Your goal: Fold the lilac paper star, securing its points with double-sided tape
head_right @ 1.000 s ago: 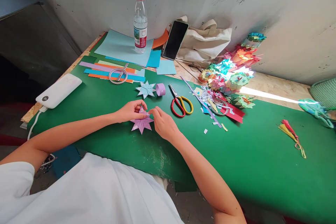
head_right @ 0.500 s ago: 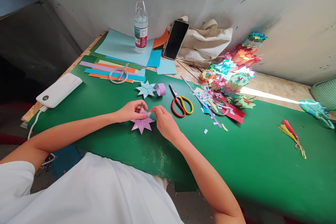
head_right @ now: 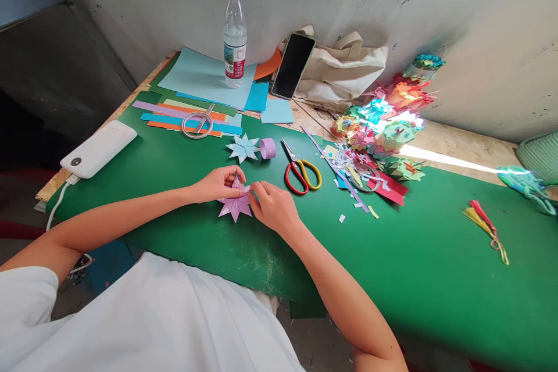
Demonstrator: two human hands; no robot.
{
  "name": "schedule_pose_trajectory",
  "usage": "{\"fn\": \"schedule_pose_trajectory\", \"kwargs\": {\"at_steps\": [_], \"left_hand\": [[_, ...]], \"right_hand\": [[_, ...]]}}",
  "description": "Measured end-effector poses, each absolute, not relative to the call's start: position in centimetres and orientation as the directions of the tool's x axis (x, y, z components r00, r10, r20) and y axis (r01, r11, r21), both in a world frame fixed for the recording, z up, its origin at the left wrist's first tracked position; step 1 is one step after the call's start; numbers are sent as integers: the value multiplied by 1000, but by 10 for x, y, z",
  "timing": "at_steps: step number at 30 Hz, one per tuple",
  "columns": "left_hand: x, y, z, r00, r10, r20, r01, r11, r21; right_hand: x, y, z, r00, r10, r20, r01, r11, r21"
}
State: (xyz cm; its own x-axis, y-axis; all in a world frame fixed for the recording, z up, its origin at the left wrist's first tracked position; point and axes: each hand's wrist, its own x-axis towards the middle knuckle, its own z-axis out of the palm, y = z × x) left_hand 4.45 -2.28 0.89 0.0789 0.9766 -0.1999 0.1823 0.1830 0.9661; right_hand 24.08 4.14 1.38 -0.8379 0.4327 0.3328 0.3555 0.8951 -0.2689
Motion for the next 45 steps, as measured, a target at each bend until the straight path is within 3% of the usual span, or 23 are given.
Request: {"fn": "schedule_pose_trajectory", "kwargs": {"at_steps": [5,10,45], "left_hand": [[44,-22,9,94,977,-192,204,170,964],[45,-23,9,145,973,-181,212,149,966],[42,-25,7,195,970,-145,282,86,956]], "right_hand": [[238,44,18,-896,347,276,319,937,-142],[237,44,18,-935,283,215,265,958,-110],[238,49,12,-928,336,161,259,892,-370]]}}
